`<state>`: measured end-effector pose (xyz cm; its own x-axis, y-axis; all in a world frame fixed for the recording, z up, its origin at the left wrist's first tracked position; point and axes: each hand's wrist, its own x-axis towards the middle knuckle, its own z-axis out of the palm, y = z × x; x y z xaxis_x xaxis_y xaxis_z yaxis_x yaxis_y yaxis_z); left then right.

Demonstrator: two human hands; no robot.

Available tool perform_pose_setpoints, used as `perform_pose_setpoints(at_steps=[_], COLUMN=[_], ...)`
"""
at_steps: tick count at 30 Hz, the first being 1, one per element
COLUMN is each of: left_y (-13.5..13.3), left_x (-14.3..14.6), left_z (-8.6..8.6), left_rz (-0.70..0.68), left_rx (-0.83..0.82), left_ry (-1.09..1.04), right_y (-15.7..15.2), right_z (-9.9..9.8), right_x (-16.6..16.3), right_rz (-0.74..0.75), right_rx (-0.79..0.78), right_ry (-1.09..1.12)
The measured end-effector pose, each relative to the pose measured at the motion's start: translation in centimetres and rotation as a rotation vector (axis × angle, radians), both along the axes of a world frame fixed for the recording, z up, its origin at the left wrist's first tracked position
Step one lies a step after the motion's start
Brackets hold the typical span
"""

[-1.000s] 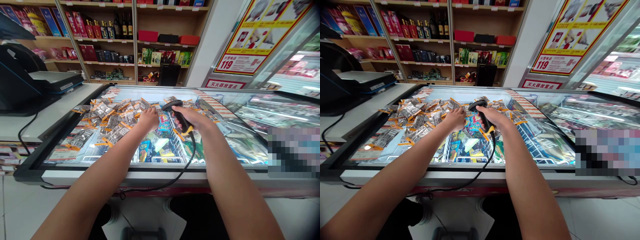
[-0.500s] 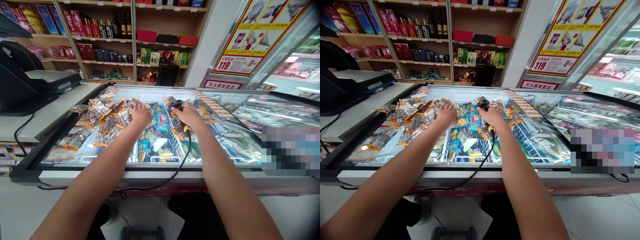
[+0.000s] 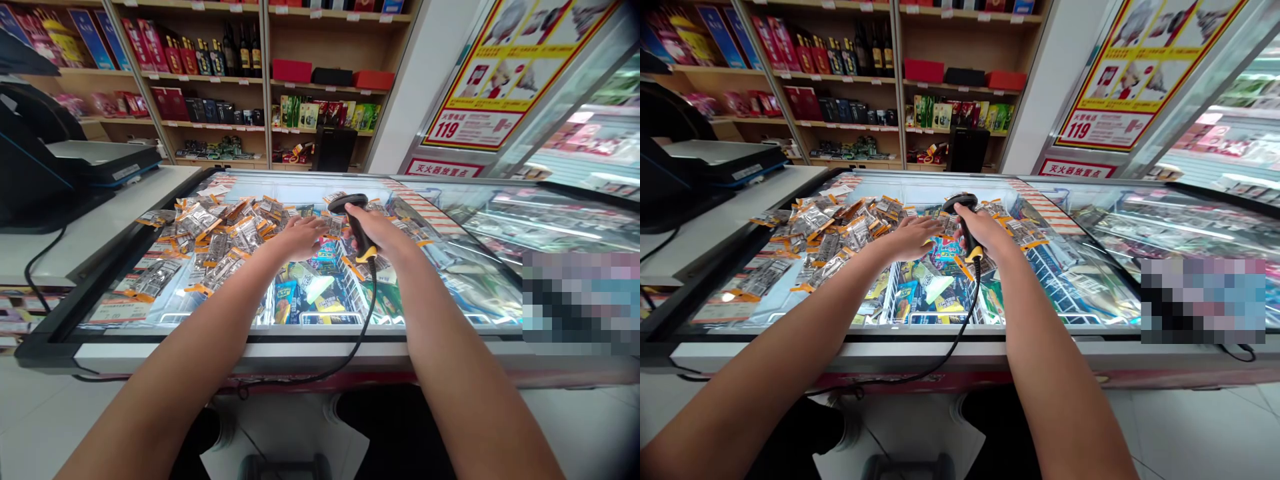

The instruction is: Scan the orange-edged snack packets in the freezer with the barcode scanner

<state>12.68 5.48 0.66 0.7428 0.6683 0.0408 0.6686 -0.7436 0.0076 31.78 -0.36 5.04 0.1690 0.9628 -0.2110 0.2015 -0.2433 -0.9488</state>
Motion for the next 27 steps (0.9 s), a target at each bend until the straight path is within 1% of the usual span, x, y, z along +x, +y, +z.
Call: perform_pose_setpoints(at_steps=[3,6,9,15,19,21,23,26,27], left_y=[-0.5,-1.1,-1.3,-1.2,-1.3,-1.4,-1.2,-0.7,-0.5], left_x=[0.2,0.2,-0.1,-0.1,0.0,0.0,-0.1,-0.6,-0.9], left_z=[0.3,0.9,1.3,1.3,1.3,1.4,1.3,0.9,0.8], left_rz=[-0.012,0.073,0.158,0.181,0.181,0.180,0.196,0.304,0.351], left_rx=[0.021,0.049,0.031,0.007,-0.009,0.003,0.049,0.131,0.139], left_ry=[0.048,0.102,0.133,0.140,0.137,0.119,0.101,0.090,0.097], right_y=[-0.2,-0.8,-1.2,-1.2,-1.1,-1.1,-1.0,-0.6,-0.5], right_z=[0.4,0.8,1.1,1.0,0.8,0.9,1.0,1.0,1.0], right_x=[0.5,0.6,0.3,0.0,0.3,0.3,0.3,0.4,0.5], right_rz=[-0.011,0.025,0.056,0.121,0.129,0.112,0.048,-0.126,-0.177], right_rx=[-0.004,-0.075,-0.128,-0.167,-0.171,-0.144,-0.057,0.124,0.154], right_ry=[0.031,0.006,-0.009,-0.003,-0.018,-0.020,-0.015,-0.082,-0.133])
